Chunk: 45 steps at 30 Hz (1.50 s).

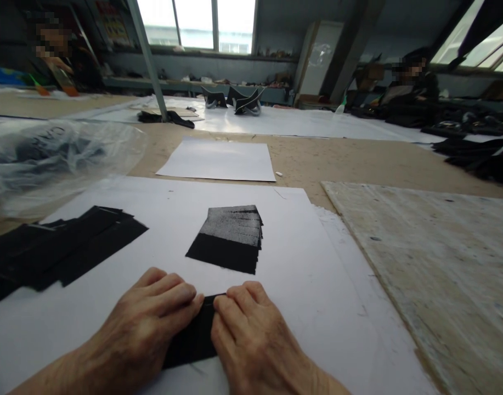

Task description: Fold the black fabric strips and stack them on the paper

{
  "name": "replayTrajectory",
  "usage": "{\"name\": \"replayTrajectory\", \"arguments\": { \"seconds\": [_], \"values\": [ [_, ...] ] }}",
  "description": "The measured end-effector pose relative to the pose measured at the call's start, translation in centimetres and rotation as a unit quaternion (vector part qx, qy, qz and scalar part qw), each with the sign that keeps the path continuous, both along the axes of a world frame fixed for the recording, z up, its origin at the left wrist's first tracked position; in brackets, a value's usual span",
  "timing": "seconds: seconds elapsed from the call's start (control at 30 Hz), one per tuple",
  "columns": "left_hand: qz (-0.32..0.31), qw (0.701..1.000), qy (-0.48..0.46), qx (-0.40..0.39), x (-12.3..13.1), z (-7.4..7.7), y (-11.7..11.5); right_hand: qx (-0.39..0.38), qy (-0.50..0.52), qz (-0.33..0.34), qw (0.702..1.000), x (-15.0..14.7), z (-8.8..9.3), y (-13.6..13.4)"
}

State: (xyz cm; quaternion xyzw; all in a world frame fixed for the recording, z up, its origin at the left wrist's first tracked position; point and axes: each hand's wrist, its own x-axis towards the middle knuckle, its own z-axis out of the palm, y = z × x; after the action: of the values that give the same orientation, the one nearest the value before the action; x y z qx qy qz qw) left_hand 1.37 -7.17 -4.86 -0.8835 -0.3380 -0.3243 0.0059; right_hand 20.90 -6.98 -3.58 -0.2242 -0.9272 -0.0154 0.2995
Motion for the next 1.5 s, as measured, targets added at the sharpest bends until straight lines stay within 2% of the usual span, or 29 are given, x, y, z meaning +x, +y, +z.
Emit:
{"name": "replayTrajectory", "arguments": {
  "seconds": [0.2,0.33,0.6,0.73,0.9,1.03,1.2,1.33,1.5],
  "values": [
    [-0.009,1.000,0.002,-0.029,-0.1,0.3,-0.1,0.047,-0.034,-0.031,0.998,-1.7,-0.2,-0.5],
    [-0.050,0.998,0.001,-0.040,-1.0,0.4,0.1,0.070,-0.014,-0.044,0.996,-1.8,-0.8,-0.3],
    [-0.088,0.991,-0.026,-0.096,-3.7,0.2,0.3,0.054,-0.020,-0.021,0.998,-1.2,-1.1,0.2],
    [-0.095,0.992,-0.028,-0.073,-3.5,-0.4,0.2,0.049,-0.050,-0.016,0.997,-1.3,-1.1,0.3],
    [-0.082,0.994,-0.025,-0.064,-2.9,-0.1,0.0,0.050,-0.086,-0.022,0.995,-2.6,-0.2,0.2],
    [-0.083,0.994,-0.031,-0.070,-2.7,0.1,-0.1,0.058,-0.044,-0.018,0.997,-4.3,-0.4,0.1],
    [-0.090,0.992,-0.013,-0.089,-3.6,0.1,-0.1,0.008,-0.005,0.005,1.000,-4.8,-1.2,0.5],
    [-0.080,0.986,-0.055,-0.135,-5.0,0.6,-0.3,-0.043,0.004,0.034,0.998,-3.9,-1.4,1.0],
    [-0.067,0.987,-0.061,-0.136,-5.6,0.5,-0.6,-0.089,0.004,0.035,0.995,-3.6,-1.4,1.3]
  ]
}}
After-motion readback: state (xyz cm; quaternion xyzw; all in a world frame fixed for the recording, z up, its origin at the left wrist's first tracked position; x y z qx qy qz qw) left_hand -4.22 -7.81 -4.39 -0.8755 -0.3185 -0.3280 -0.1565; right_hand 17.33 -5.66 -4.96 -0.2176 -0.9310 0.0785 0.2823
